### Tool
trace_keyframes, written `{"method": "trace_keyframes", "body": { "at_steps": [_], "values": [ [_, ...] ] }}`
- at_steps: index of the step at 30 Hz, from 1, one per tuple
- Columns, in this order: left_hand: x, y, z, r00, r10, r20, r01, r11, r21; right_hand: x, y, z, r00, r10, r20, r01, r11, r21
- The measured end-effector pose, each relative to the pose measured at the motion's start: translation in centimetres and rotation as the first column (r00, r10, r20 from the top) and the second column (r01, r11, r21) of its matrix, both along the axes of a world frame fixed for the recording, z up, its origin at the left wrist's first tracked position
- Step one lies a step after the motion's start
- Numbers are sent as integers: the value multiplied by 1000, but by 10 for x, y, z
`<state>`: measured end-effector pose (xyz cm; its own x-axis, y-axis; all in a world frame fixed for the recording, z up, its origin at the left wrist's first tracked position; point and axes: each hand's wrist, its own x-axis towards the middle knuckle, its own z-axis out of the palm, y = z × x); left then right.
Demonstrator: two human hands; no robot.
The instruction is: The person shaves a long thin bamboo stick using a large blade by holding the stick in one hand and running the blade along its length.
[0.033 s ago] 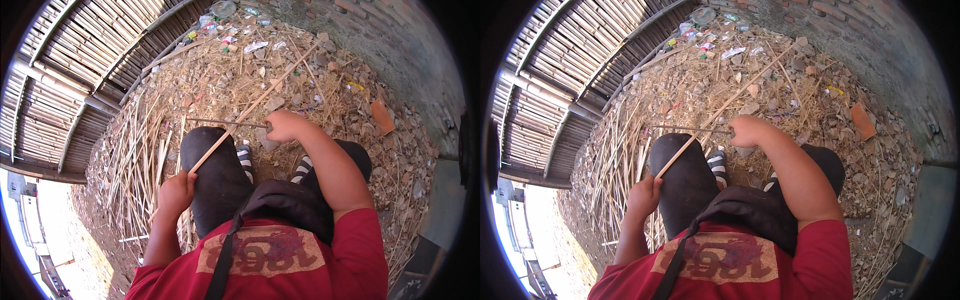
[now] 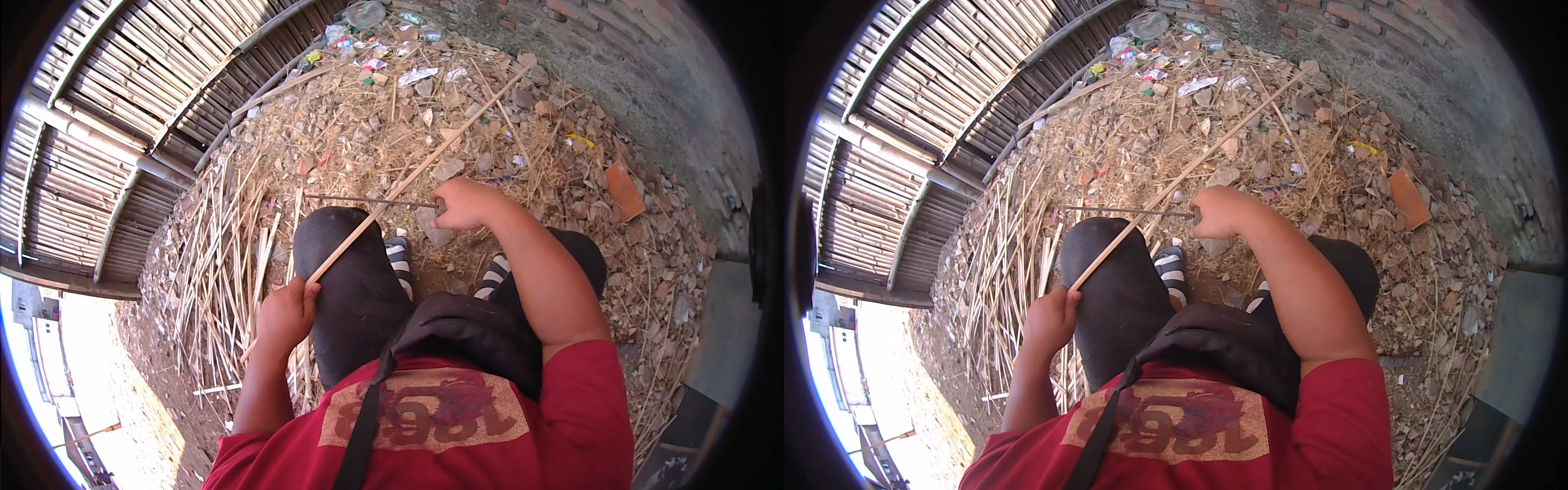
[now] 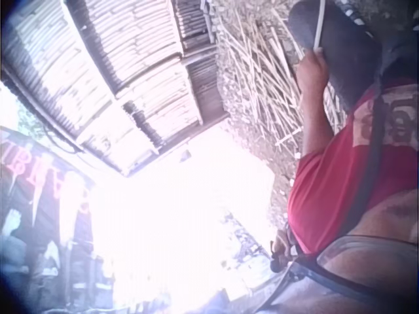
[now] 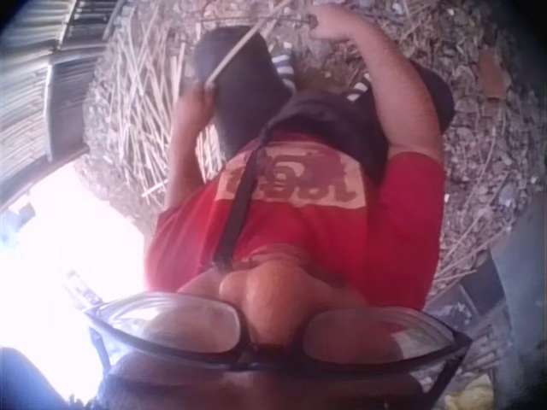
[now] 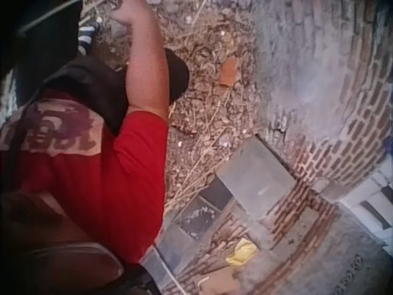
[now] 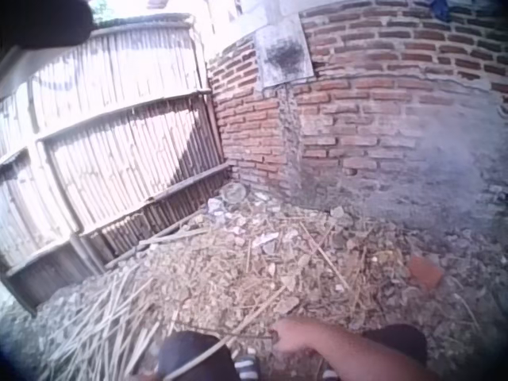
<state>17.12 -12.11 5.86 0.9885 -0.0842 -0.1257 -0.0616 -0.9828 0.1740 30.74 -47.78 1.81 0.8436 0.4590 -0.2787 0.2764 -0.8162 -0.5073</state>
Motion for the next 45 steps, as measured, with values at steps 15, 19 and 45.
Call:
{"method": "trace_keyframes", "body": {
  "at_steps": [15, 19, 45],
  "values": [
    [5, 10, -5, 999, -28, -27, 26, 995, -93, 4, -5, 4, 983, -48, -175, 57, 997, 48],
    [8, 7, -5, 1000, -9, -16, 7, 995, -95, 19, -34, -13, 855, -315, -413, 387, 916, 104],
    [7, 3, -4, 1000, 28, 9, -27, 995, -93, 18, -34, -6, 961, -206, -187, 218, 975, 47]
  ]
}}
